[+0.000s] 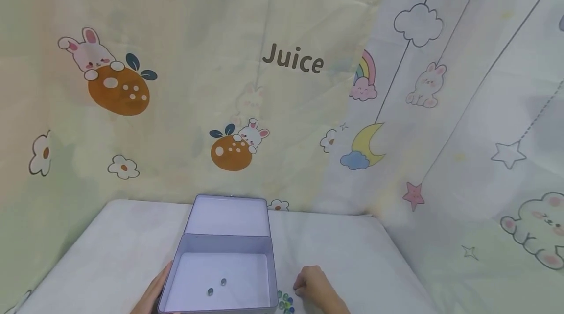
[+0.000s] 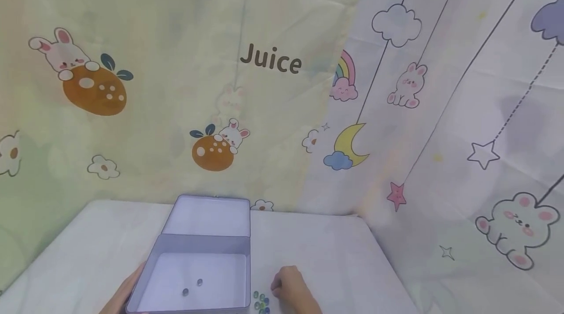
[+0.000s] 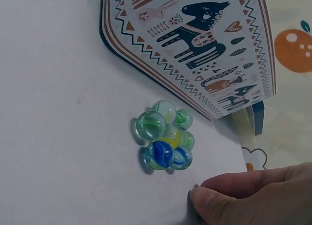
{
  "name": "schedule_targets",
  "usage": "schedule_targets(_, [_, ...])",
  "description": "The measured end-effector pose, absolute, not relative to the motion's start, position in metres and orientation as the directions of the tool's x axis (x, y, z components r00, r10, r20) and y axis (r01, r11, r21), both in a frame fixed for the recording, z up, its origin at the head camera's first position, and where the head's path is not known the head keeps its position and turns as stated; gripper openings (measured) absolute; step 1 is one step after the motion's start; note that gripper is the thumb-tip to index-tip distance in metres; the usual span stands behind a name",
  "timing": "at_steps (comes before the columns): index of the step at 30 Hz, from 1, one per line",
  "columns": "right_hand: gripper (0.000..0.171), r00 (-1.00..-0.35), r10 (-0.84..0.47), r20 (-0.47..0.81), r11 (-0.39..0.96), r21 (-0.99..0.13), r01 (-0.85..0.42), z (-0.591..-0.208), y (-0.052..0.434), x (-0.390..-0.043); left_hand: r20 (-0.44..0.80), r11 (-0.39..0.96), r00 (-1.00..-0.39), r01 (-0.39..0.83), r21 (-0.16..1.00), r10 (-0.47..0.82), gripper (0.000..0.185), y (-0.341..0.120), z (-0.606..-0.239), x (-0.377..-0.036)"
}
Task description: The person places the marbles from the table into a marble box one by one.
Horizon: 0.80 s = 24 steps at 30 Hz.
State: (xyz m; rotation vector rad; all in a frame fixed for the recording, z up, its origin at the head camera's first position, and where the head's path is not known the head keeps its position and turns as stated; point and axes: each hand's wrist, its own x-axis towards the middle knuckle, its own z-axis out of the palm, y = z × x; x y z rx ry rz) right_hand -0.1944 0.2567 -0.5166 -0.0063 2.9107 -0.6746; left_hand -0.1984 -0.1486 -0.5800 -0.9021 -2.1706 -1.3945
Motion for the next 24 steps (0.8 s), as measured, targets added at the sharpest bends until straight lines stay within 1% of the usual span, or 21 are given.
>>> schedule_targets(2, [0.012,-0.986,-0.017,-0.168,0.894,-0.444,0.06,-0.516,0.256,-0.194,0.639,0.301,-0.711,0.704,0.644,0.295,0.11,-0.149,-0.581,-0.197])
schedule_targets(4, [0.012,-0.987,-0.018,-0.16,0.884,-0.464,0.059,-0.517,0.258,-0.192,0.642,0.342,-0.715,0.697,0.63,0.276,0.111,-0.148,-0.581,-0.196])
schedule_targets(6, [0.011,-0.991,-0.039,-0.126,0.875,-0.483,0.027,-0.52,0.261,-0.19,0.646,0.378,-0.718,0.69,0.617,0.257,0.113,-0.148,-0.581,-0.195])
schedule_targets(10, [0.011,-0.994,-0.081,-0.067,0.847,-0.531,-0.033,-0.528,0.268,-0.185,0.655,0.399,-0.713,0.693,0.6,0.252,0.113,-0.147,-0.58,-0.194])
schedule_targets(12, [0.011,-0.995,-0.085,-0.053,0.823,-0.566,-0.04,-0.532,0.272,-0.184,0.651,0.388,-0.713,0.694,0.606,0.259,0.112,-0.146,-0.579,-0.195])
schedule_targets(14, [0.011,-0.995,-0.064,-0.077,0.784,-0.621,-0.002,-0.535,0.276,-0.183,0.646,0.351,-0.711,0.702,0.62,0.28,0.11,-0.145,-0.58,-0.196])
schedule_targets(17, [0.013,-0.993,-0.021,-0.112,0.733,-0.678,0.061,-0.541,0.281,-0.18,0.652,0.237,-0.678,0.732,0.639,0.339,0.102,-0.146,-0.584,-0.199])
schedule_targets(20, [0.013,-0.988,0.017,-0.154,0.71,-0.694,0.121,-0.544,0.284,-0.18,0.676,0.156,-0.629,0.766,0.624,0.383,0.09,-0.149,-0.588,-0.201])
schedule_targets(24, [0.013,-0.979,0.049,-0.197,0.696,-0.697,0.175,-0.544,0.285,-0.186,0.718,0.151,-0.58,0.807,0.571,0.384,0.084,-0.152,-0.587,-0.206])
